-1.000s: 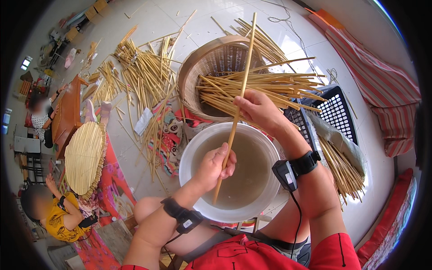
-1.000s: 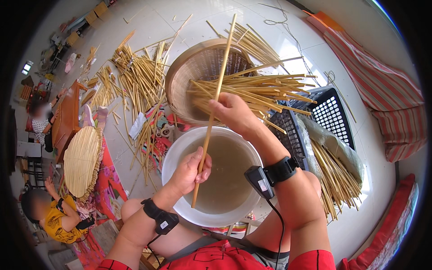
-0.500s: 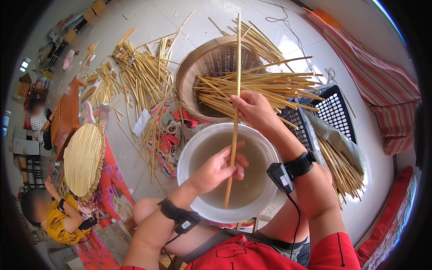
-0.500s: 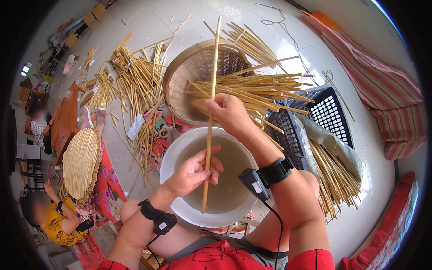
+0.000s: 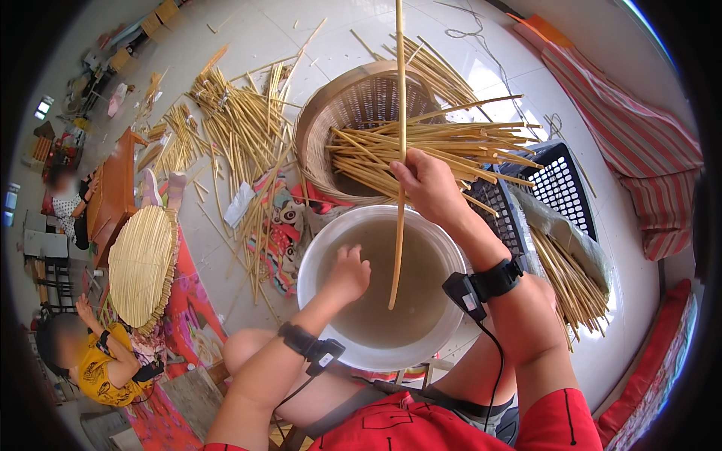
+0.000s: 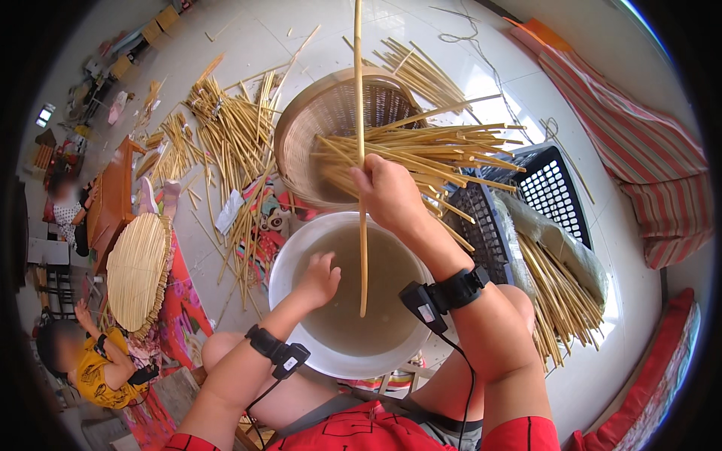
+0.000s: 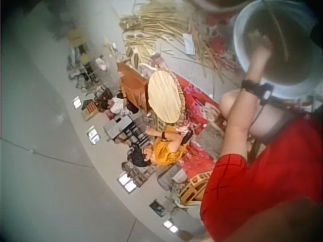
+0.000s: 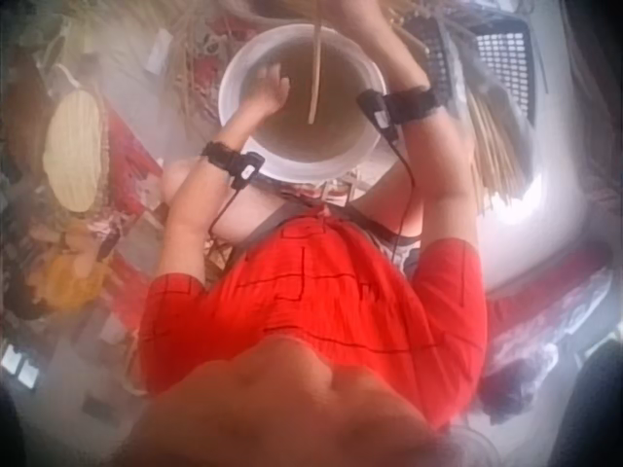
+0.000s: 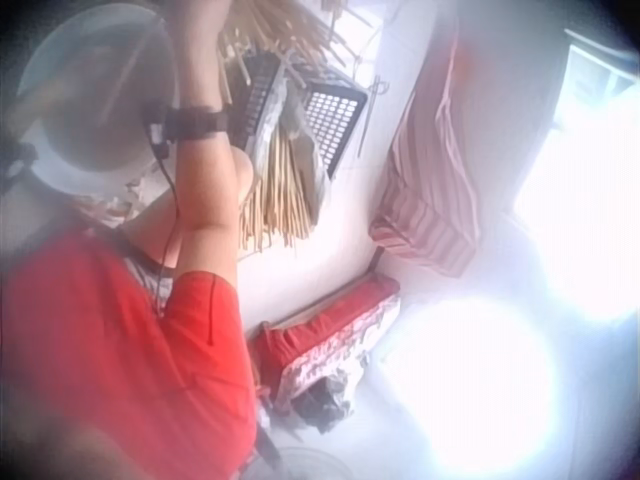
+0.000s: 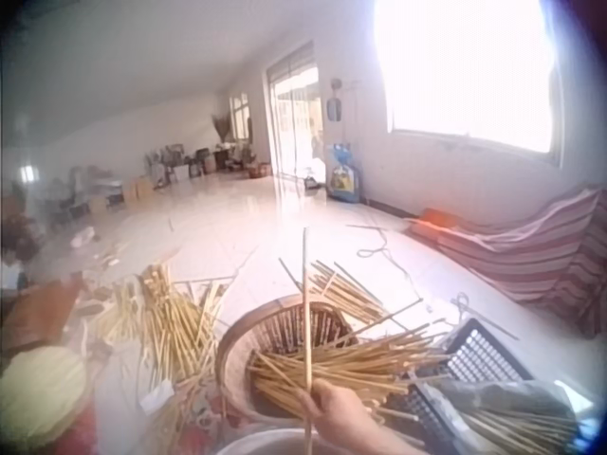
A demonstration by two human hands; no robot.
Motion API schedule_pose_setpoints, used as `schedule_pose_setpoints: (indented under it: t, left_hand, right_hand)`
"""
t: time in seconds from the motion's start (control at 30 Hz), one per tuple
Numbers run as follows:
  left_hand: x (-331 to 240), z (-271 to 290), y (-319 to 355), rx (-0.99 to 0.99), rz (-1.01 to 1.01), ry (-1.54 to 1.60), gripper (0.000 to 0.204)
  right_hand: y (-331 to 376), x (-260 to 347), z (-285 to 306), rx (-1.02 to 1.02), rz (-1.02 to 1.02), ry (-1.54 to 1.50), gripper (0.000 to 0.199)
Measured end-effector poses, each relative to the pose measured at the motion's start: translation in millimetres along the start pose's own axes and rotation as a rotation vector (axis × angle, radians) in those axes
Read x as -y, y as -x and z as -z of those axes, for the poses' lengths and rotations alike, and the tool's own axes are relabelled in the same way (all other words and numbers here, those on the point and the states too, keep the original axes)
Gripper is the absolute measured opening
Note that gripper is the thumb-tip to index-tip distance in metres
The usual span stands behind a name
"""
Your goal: The person sits on the floor and repeatedly picks up thin bamboo sticks, dips them into a bucket of water, and rubs them with their hands. The person then places the treated sticks into a nearby basket. Another person is visible in the background working with similar materials.
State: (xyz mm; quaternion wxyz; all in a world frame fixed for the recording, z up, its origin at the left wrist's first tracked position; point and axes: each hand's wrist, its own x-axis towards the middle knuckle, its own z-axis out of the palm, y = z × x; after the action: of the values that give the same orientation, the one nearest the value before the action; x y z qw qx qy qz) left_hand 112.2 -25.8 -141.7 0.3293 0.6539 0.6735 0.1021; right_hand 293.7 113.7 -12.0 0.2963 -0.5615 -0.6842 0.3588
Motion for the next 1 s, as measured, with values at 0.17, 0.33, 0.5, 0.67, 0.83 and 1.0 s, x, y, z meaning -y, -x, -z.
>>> schedule_pose_setpoints:
  t: [0.17,0.33,0.5,0.67,0.83,1.0]
  left_hand:
    - [10.5,-14.8,-0.2,0.283,-0.023,-0.472,0.042]
    - [-33.1,21.8,-4.4,0.328,-0.157,0.418,0.041]
    - [-61.5,39.0,-6.4,0.156,-0.233,1.142,0.036]
    - [-64.7,48.5,-4.0,0.115,-0.172,1.036,0.028]
    - [-71.2,41.9,9.4,0.215,-0.138,0.868,0.026]
    - [-60.2,33.4,24.2,0.371,-0.222,0.744,0.025]
  right_hand:
    - [2.7,-0.2,0.3,0.033,0.06,-0.009,0.029]
    - [2.8,-8.7,-5.0,0.125,0.096,0.002,0.025]
    - [3.8,-14.0,-13.2,0.234,0.049,-0.119,0.029]
    - [14.5,1.7,-24.6,0.341,-0.012,-0.19,0.032]
    - [-0.6,-3.7,-8.0,0.009,0.003,-0.227,0.029]
    - [-16.4,-3.3,33.8,-0.369,-0.113,-0.205,0.036]
